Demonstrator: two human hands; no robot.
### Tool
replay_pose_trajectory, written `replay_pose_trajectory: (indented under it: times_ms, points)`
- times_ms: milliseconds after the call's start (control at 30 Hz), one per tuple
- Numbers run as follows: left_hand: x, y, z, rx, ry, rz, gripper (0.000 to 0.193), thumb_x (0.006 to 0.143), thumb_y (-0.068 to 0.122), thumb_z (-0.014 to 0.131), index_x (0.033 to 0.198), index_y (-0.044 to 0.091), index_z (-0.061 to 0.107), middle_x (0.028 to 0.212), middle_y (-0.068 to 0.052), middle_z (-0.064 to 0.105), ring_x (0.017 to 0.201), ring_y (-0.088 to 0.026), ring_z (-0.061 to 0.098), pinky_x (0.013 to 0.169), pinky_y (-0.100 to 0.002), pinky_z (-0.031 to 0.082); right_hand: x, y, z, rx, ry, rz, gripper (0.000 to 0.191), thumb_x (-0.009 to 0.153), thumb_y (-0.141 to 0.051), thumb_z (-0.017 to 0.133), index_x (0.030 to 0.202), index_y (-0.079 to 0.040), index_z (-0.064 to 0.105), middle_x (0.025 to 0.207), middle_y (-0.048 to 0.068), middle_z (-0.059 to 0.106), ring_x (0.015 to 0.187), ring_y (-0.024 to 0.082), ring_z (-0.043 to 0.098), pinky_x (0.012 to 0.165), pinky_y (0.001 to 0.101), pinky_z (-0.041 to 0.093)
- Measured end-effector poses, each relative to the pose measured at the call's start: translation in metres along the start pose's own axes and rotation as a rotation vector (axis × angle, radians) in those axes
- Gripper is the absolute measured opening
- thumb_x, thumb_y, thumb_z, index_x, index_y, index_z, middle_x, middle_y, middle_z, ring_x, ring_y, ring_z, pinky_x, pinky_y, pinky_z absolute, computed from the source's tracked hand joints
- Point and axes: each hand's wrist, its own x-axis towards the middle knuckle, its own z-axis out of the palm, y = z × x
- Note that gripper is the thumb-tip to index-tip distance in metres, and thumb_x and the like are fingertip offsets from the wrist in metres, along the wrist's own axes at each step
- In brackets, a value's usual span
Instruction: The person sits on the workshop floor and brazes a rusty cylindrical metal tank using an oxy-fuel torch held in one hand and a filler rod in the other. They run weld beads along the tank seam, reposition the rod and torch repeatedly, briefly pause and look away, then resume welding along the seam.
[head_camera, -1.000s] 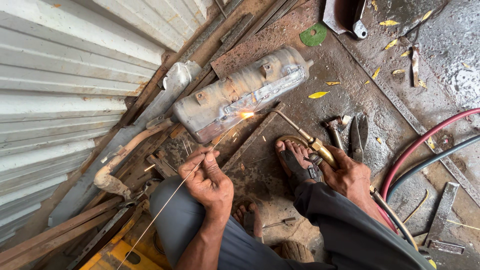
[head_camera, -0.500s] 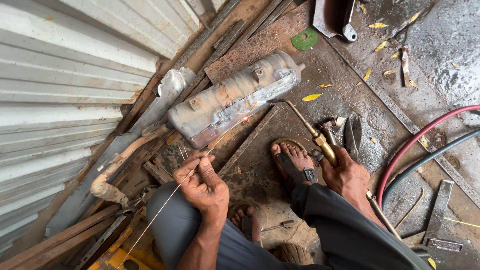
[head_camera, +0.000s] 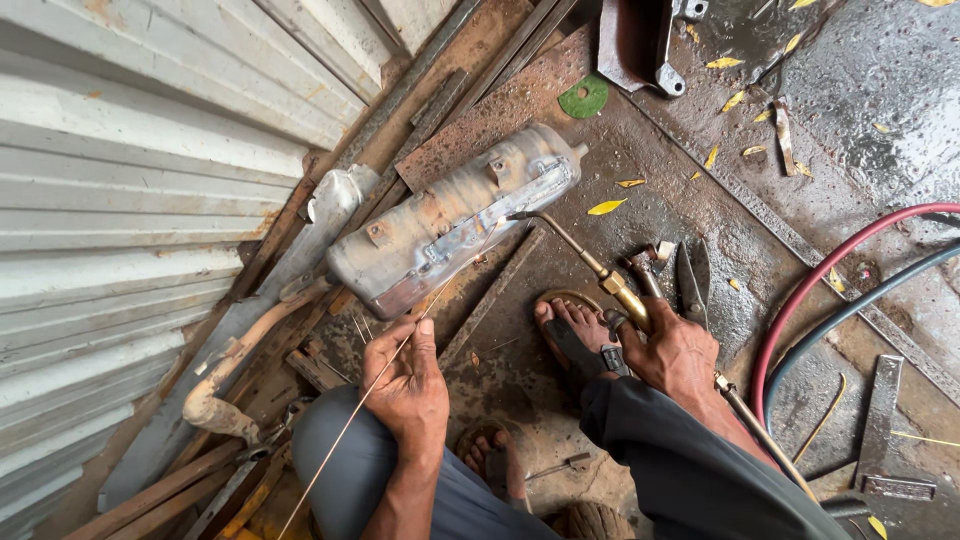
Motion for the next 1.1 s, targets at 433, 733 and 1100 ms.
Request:
replay_pose_trajectory:
  times_ms: [433, 733, 1100]
  points:
    - [0.0027, -0.0016, -0.0003, -0.012, -0.053, 0.018, 0.015, 0.096, -0.001, 0.073, 0.102, -0.002, 0.059, 0.112, -0.018, 0.073, 0.102, -0.017, 0.070, 0.086, -0.027, 0.061, 0.0074, 0.0103, 0.0104, -0.051, -0.023, -0.041, 0.045, 0.090, -0.052, 0.065, 0.101, -0.008, 0.064, 0.072, 0.021, 0.071, 0.071, 0.042, 0.072, 0.071, 0.0543, 0.054]
    - [0.0086, -0.0073, -0.0030, -0.056, 0.025, -0.101, 0.017, 0.093, 0.000, 0.075, 0.099, -0.002, 0.059, 0.108, -0.021, 0.074, 0.099, -0.018, 0.072, 0.088, -0.029, 0.061, 0.0035, 0.0056, 0.0059, 0.007, 0.007, -0.057, 0.043, 0.091, -0.049, 0.066, 0.115, -0.014, 0.068, 0.073, 0.017, 0.074, 0.070, 0.038, 0.073, 0.070, 0.0520, 0.056]
    - [0.0085, -0.0029, -0.0034, -0.053, -0.010, -0.066, 0.017, 0.093, -0.001, 0.074, 0.099, -0.003, 0.058, 0.109, -0.021, 0.073, 0.102, -0.020, 0.073, 0.087, -0.031, 0.064, -0.0005, 0.0057, 0.0065, 0.109, 0.102, -0.174, 0.046, 0.090, -0.041, 0.070, 0.133, -0.025, 0.066, 0.078, 0.011, 0.077, 0.069, 0.033, 0.075, 0.066, 0.0468, 0.059]
